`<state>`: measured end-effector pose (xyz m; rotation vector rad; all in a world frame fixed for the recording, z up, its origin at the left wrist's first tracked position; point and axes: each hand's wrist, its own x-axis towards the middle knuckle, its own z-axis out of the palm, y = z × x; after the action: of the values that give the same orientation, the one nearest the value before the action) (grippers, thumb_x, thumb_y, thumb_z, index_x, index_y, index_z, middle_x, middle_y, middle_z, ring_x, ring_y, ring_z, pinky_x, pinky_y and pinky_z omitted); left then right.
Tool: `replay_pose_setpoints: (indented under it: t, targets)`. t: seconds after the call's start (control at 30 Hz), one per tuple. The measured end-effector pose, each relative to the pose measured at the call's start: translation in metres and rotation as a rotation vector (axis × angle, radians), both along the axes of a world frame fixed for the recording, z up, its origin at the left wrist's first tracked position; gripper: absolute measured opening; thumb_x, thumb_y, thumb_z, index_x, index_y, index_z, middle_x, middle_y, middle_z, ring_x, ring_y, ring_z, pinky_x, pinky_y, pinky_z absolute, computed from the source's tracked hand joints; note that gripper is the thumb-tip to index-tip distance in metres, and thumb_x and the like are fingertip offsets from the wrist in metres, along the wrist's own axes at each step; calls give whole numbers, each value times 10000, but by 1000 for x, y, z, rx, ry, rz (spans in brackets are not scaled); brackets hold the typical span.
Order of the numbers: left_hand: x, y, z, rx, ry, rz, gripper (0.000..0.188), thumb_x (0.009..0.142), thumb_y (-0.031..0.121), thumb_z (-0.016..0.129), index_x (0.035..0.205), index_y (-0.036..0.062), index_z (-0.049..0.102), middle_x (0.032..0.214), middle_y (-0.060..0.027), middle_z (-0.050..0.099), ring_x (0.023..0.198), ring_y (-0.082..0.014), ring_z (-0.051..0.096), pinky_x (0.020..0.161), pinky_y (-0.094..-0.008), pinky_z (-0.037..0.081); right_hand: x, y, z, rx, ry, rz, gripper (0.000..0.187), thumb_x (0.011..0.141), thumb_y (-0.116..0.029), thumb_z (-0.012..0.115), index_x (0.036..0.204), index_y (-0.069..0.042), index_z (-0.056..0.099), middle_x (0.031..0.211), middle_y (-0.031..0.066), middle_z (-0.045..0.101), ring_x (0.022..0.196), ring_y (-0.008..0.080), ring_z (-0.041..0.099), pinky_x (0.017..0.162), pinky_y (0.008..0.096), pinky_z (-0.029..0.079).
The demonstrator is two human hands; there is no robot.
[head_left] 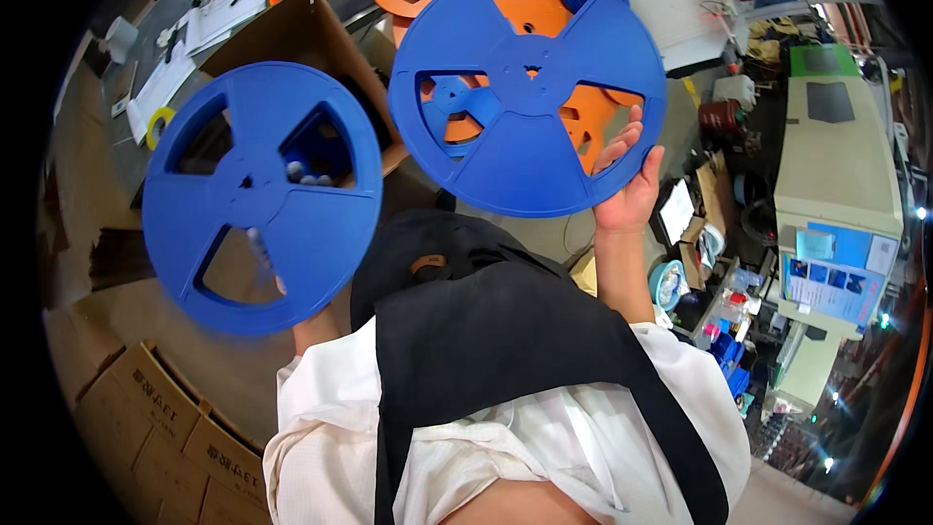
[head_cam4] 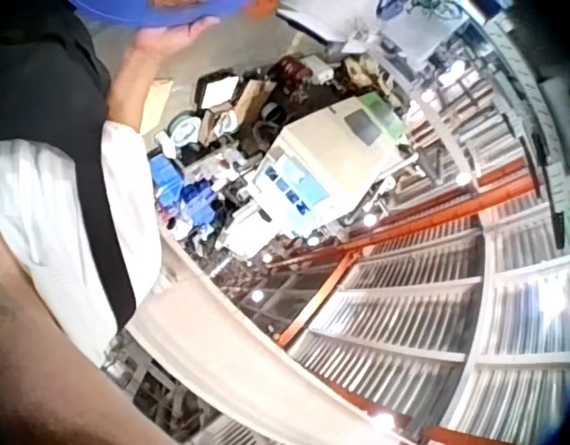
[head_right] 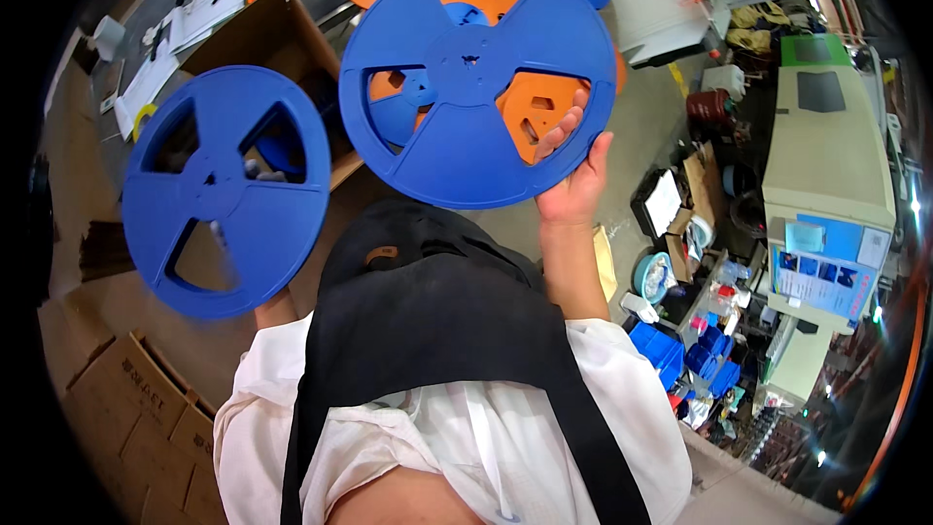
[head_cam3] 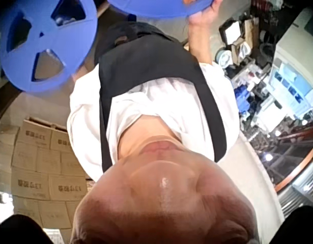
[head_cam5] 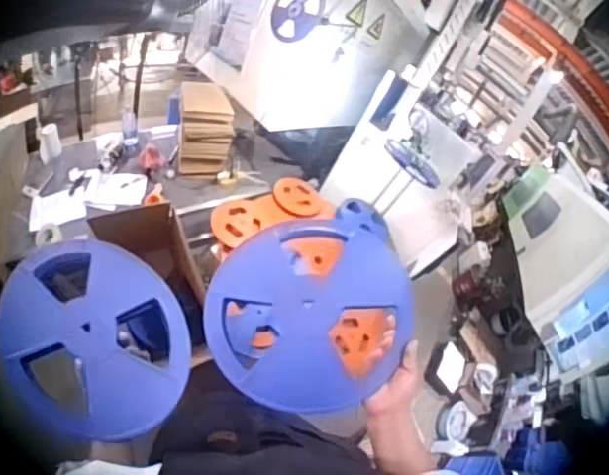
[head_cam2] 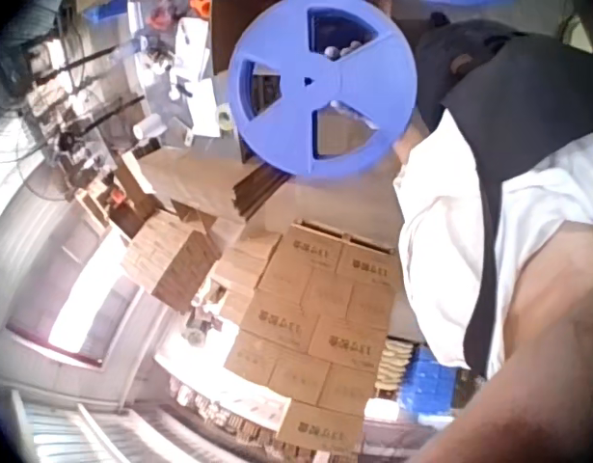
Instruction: The person picks up blue plastic reels from a conveyor belt, weighs them on a digital scale, and records the weight on a paper form. They then stack the reels and place them into a cardboard box.
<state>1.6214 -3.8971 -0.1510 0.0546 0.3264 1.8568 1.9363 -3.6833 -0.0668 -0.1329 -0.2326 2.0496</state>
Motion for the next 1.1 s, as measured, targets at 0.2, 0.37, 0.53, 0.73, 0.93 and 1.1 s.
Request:
replay_pose_setpoints:
  t: [0.2, 0.37, 0.53, 0.73, 0.93, 1.1]
  targets:
    - [39, 28, 8, -204, 118, 56, 673, 789, 412, 655, 1281, -2, 454, 1189, -150, 552, 1135, -255, 523, 1025, -379, 389, -37, 23, 1, 297, -277, 58, 643, 932, -486, 438, 1382, -43, 316, 1140, 133, 597, 1030, 272, 604, 893, 382, 490]
    - [84, 87, 38, -465, 69, 0, 666, 805, 446, 635, 1268, -2, 466, 1163, -143, 566, 1162, -273, 503, 1033, -396, 372, -106, -3, 35, 1112, -826, 366, 555, 884, -322, 591, 1318, -24, 416, 1163, 157, 586, 1095, 304, 572, 902, 400, 469]
    - [105, 83, 36, -180, -95, -1, 666, 800, 435, 646, 1270, -1, 463, 1170, -148, 563, 1148, -277, 516, 1022, -400, 388, -130, -27, 18, 1739, -990, 498, 563, 803, -197, 643, 1280, 19, 438, 1123, 197, 585, 970, 339, 595, 805, 367, 497]
    - [108, 106, 31, -9, -152, 61, 667, 796, 422, 658, 1272, 0, 458, 1178, -153, 560, 1130, -281, 531, 1010, -406, 408, -145, -24, 29, 1673, -953, 813, 596, 833, -200, 617, 1320, 40, 372, 1163, 243, 553, 961, 370, 593, 791, 390, 499]
    - [100, 120, 30, 62, -174, 151, 668, 791, 408, 670, 1274, 1, 454, 1187, -159, 558, 1112, -285, 546, 997, -412, 427, -169, -6, 31, 1810, -701, 600, 688, 797, -195, 682, 1381, -29, 359, 1444, 164, 334, 1351, 305, 302, 1071, 393, 314]
    - [58, 136, 6, 71, -214, 193, 670, 787, 397, 681, 1275, 2, 451, 1194, -164, 555, 1098, -288, 559, 987, -417, 443, -169, 67, 2, 985, -928, 496, 461, 876, -105, 589, 1308, -11, 459, 1331, 134, 489, 1242, 227, 456, 1050, 341, 330]
